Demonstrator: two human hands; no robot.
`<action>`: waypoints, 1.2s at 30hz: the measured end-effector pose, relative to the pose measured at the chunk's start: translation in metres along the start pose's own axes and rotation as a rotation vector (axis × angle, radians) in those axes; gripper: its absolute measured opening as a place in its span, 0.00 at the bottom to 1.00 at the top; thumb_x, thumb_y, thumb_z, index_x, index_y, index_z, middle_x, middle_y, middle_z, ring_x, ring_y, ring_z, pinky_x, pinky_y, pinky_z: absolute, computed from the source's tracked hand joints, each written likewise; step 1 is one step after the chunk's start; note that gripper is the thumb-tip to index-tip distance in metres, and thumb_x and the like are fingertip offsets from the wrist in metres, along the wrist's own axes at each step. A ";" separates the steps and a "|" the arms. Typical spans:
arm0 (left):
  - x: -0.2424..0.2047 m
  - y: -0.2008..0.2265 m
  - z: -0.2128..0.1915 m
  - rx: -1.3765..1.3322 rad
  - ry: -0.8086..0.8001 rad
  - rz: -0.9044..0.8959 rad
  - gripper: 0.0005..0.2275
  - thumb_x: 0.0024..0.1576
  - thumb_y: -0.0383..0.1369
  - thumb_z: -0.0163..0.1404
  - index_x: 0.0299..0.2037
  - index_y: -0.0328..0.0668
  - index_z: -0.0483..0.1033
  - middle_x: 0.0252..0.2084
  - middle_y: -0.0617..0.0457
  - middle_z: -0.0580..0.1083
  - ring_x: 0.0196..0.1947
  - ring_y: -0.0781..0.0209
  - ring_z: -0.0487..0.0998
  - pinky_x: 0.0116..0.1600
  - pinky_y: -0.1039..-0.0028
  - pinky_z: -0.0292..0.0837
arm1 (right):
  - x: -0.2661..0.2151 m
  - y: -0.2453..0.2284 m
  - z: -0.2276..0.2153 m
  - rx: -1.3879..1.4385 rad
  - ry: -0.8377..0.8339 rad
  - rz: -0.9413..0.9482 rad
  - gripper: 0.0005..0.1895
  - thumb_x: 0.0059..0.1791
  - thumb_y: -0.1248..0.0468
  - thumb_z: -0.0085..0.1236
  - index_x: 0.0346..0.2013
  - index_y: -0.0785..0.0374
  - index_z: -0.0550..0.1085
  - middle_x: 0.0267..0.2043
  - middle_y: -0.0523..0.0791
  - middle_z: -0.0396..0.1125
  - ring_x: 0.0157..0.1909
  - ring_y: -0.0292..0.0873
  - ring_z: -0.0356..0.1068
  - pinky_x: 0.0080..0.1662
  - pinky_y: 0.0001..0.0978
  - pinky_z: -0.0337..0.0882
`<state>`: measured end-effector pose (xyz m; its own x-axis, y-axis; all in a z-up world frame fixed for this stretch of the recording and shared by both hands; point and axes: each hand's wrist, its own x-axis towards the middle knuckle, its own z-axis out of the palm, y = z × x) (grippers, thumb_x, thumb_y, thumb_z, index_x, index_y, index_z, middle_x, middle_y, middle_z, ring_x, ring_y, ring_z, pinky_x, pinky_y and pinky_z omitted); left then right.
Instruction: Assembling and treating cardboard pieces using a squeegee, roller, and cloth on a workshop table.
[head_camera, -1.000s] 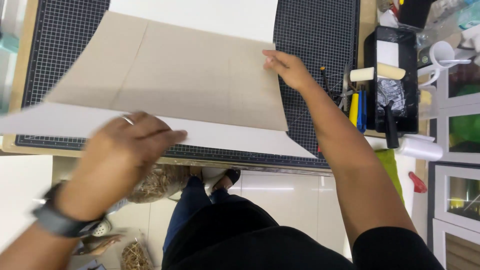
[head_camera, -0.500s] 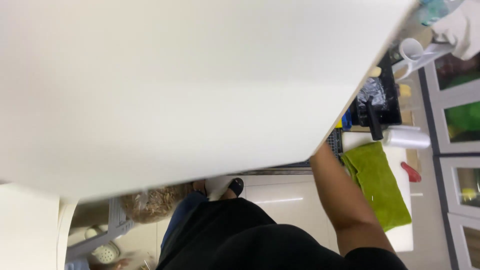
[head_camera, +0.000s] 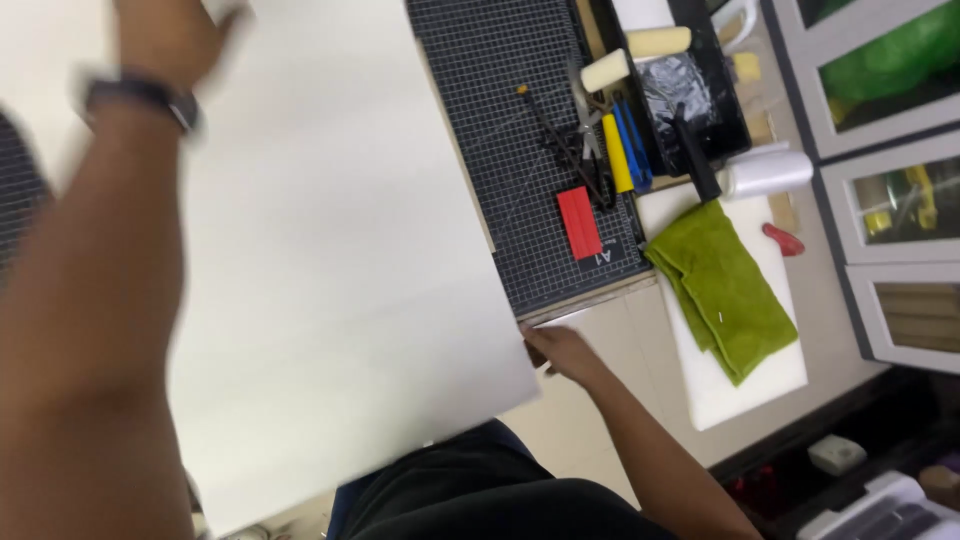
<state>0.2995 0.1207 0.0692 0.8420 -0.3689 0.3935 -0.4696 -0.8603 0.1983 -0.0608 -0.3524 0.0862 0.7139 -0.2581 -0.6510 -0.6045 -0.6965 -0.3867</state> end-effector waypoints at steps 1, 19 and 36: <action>-0.020 0.011 0.033 -0.003 0.041 0.026 0.16 0.63 0.38 0.59 0.60 0.47 0.83 0.63 0.39 0.76 0.64 0.37 0.70 0.62 0.34 0.51 | 0.001 0.003 0.001 -0.010 0.003 0.026 0.30 0.48 0.33 0.44 0.44 0.47 0.82 0.29 0.39 0.75 0.37 0.37 0.74 0.44 0.32 0.70; -0.171 0.188 0.036 -0.026 -0.488 -0.302 0.34 0.66 0.61 0.26 0.79 0.58 0.42 0.82 0.51 0.38 0.80 0.45 0.28 0.80 0.51 0.21 | 0.085 -0.035 0.010 0.005 0.776 -0.425 0.20 0.51 0.67 0.65 0.56 0.68 0.70 0.50 0.56 0.68 0.56 0.63 0.68 0.57 0.56 0.69; -0.119 0.169 0.031 -0.060 -0.578 -0.448 0.30 0.69 0.54 0.22 0.80 0.57 0.35 0.82 0.54 0.32 0.79 0.45 0.21 0.79 0.54 0.14 | 0.214 -0.199 0.084 -0.522 0.659 -1.198 0.14 0.54 0.61 0.55 0.55 0.52 0.75 0.42 0.43 0.65 0.53 0.50 0.64 0.60 0.53 0.59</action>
<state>0.1282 0.0087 0.0276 0.9546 -0.1269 -0.2696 -0.0471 -0.9576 0.2841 0.1824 -0.2122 -0.0311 0.8022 0.4847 0.3487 0.5464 -0.8314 -0.1014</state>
